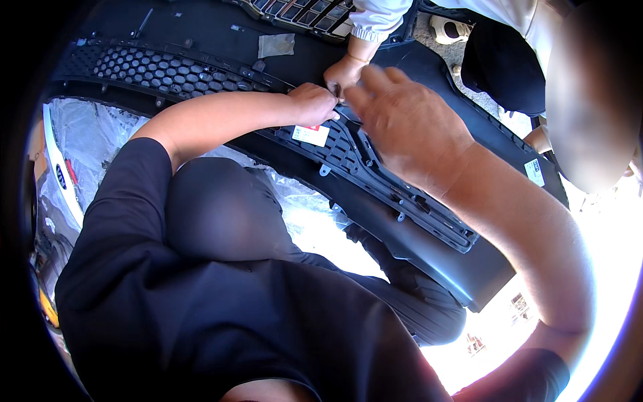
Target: The person unscrews and removes components from a black plastic car bumper assembly using a screwdriver and by hand while another person holds the part.
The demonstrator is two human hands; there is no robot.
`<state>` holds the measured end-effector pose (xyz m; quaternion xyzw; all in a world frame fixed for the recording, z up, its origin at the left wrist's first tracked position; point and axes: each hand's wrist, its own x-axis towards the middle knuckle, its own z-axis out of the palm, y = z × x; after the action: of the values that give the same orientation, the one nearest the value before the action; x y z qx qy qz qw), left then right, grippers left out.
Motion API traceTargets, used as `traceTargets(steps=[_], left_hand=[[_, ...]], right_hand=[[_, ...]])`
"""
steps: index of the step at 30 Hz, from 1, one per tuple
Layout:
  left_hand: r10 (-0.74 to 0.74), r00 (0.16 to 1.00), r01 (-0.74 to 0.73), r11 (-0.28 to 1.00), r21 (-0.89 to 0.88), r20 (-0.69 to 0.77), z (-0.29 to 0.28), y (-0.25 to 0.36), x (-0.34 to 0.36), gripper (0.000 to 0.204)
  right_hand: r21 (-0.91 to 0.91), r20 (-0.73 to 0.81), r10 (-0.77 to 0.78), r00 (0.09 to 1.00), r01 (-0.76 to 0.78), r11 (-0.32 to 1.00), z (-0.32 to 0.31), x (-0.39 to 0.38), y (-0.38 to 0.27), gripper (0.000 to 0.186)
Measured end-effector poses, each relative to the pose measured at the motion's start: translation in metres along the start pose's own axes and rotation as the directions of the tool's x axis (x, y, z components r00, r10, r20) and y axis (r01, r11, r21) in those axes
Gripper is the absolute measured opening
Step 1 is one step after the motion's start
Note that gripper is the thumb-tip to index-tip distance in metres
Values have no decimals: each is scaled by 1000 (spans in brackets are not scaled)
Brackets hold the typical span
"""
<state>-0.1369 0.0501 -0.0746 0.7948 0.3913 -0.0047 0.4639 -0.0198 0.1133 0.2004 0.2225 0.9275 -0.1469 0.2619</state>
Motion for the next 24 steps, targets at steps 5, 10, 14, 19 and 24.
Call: traceTargets(steps=[5, 10, 14, 19, 24], left_hand=[[2, 1000, -2, 1000, -8, 5, 0, 0, 0, 37], [-10, 1000, 11, 1000, -23, 20, -3, 1, -3, 37], [-4, 1000, 5, 1000, -10, 19, -2, 1, -1, 37], [9, 1000, -10, 1000, -17, -17, 2, -2, -2, 37], [-6, 1000, 6, 1000, -24, 13, 0, -1, -1, 36]], right_hand=[[-88, 172, 95, 980, -81, 993, 2, 3, -5, 22], [-92, 293, 356, 887, -345, 934, -17, 25, -13, 28], [-240, 32, -177, 984, 180, 954, 5, 1, 6, 26], [-223, 402, 303, 864, -229, 948, -7, 26, -6, 26], [-132, 245, 168, 955, -138, 982, 5, 16, 12, 22]])
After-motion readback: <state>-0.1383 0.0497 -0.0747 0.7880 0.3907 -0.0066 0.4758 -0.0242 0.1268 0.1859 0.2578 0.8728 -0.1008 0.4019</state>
